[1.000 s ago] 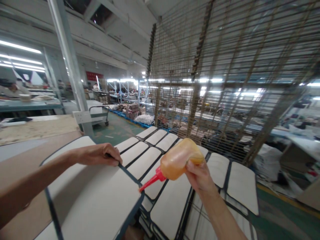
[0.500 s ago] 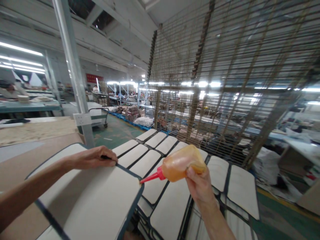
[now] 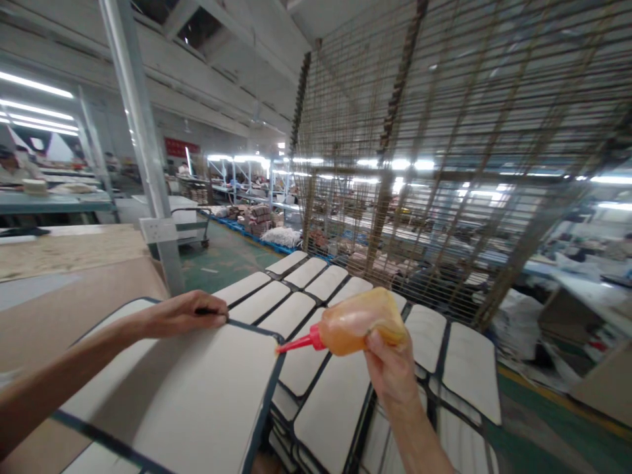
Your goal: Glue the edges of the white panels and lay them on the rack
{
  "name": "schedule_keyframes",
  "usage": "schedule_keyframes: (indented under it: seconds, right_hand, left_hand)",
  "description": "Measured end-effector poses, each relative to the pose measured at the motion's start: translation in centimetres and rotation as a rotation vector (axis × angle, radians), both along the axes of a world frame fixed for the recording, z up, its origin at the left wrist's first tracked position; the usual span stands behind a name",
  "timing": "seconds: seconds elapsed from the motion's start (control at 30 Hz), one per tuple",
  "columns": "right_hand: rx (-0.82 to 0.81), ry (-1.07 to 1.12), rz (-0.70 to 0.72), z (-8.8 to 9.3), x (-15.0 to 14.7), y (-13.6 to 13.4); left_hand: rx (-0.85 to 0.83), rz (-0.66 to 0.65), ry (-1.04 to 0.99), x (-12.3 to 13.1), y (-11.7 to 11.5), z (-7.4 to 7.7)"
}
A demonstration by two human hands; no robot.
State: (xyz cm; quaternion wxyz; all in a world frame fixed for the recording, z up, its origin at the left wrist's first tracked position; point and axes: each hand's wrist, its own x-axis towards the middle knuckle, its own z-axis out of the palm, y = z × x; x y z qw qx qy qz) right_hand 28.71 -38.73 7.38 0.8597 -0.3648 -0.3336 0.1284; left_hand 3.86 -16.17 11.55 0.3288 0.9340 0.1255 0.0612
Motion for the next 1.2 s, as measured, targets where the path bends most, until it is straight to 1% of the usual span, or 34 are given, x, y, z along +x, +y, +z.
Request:
schedule_keyframes:
  seconds: [0.23,0.43,0.77,0.93,1.2]
  right_hand:
    - [0.003,0.035,0.026,-0.9,-0.3,-0.4]
    - [0.003,0.019,0.024,-1.6,-0.2,-0.5]
    - [-0.017,0.018,0.049,-2.0,-0.6,-0.9]
    - [-0.009,0.04,0.06,-2.2,-0.7,-0.9]
    - [-0.043,0.071,0.063,-2.5,-0.8,-1.2]
  left_hand:
    - [-0.045,0.055,0.013,-0.1,0.6,-1.6]
    - [-0.083,0.079,0.016,-0.1,1.2,-2.4]
    - [-0.212,0.119,0.023,-0.2,1.5,-3.3]
    - [-0.261,0.145,0.026,-0.1,1.5,-3.4]
    - [-0.424,0.189,0.026,-0.3,1.4,-3.7]
